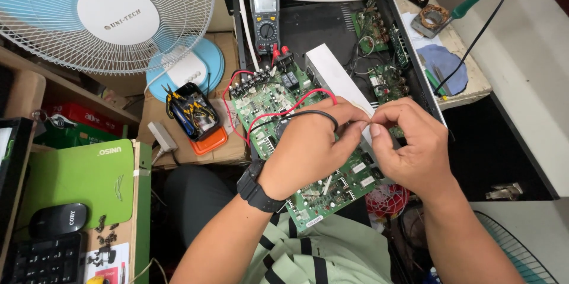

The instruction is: Measuring electronic signals on a circuit board using a multimeter and checking results on a smartphone.

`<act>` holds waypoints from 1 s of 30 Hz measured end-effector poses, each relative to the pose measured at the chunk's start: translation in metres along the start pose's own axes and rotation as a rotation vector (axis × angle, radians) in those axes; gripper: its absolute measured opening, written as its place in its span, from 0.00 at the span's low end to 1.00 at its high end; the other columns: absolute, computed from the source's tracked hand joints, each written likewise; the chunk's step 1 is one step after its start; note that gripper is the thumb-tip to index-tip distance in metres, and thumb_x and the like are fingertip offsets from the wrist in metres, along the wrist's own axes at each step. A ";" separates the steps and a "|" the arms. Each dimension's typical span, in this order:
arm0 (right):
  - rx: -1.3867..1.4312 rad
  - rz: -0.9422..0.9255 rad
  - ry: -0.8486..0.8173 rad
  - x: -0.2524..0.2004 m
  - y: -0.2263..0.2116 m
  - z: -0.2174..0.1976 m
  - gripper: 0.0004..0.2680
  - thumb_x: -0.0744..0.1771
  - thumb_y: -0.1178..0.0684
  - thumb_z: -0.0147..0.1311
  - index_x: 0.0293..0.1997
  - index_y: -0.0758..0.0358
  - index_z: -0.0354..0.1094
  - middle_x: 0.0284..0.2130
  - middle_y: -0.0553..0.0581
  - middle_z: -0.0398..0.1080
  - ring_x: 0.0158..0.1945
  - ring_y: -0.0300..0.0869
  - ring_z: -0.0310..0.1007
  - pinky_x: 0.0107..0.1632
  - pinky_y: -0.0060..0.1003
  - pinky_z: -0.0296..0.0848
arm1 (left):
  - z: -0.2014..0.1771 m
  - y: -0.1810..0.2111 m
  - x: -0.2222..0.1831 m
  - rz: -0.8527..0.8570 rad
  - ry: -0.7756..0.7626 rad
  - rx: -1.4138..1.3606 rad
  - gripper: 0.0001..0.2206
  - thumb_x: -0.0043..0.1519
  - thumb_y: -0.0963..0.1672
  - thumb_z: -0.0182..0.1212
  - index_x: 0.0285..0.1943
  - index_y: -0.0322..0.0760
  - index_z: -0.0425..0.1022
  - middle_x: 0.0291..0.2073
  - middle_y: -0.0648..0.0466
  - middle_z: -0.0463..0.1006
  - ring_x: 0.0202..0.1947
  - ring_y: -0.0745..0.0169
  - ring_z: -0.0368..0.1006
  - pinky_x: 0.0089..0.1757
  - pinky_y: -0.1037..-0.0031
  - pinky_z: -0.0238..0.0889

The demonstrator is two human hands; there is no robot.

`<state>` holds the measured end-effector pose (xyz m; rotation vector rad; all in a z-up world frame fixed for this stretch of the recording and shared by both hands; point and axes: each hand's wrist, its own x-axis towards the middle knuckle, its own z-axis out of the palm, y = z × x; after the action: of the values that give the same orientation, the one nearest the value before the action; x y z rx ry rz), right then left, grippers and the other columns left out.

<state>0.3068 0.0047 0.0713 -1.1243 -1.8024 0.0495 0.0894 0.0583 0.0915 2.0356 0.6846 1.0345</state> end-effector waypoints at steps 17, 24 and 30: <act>0.038 0.000 -0.029 0.001 -0.005 0.000 0.08 0.72 0.64 0.59 0.36 0.63 0.81 0.30 0.56 0.81 0.29 0.51 0.78 0.39 0.42 0.80 | 0.003 0.006 -0.001 0.073 0.050 0.100 0.08 0.72 0.42 0.62 0.47 0.35 0.87 0.35 0.48 0.86 0.33 0.51 0.86 0.33 0.66 0.79; 0.023 -0.014 -0.041 -0.002 -0.003 0.002 0.08 0.73 0.62 0.59 0.36 0.62 0.81 0.29 0.57 0.80 0.28 0.52 0.78 0.36 0.42 0.78 | 0.008 0.002 0.002 0.016 0.027 0.082 0.09 0.70 0.42 0.60 0.43 0.36 0.86 0.29 0.50 0.82 0.27 0.47 0.83 0.29 0.63 0.77; 0.010 -0.027 -0.043 -0.003 -0.001 0.002 0.07 0.73 0.61 0.60 0.37 0.62 0.82 0.29 0.56 0.79 0.29 0.54 0.78 0.35 0.42 0.78 | 0.005 0.007 0.003 -0.013 0.029 0.067 0.09 0.69 0.42 0.60 0.42 0.35 0.86 0.27 0.49 0.80 0.26 0.46 0.83 0.28 0.62 0.76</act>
<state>0.3051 0.0035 0.0686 -1.0986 -1.8534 0.0672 0.0962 0.0547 0.0969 2.0737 0.7559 1.0481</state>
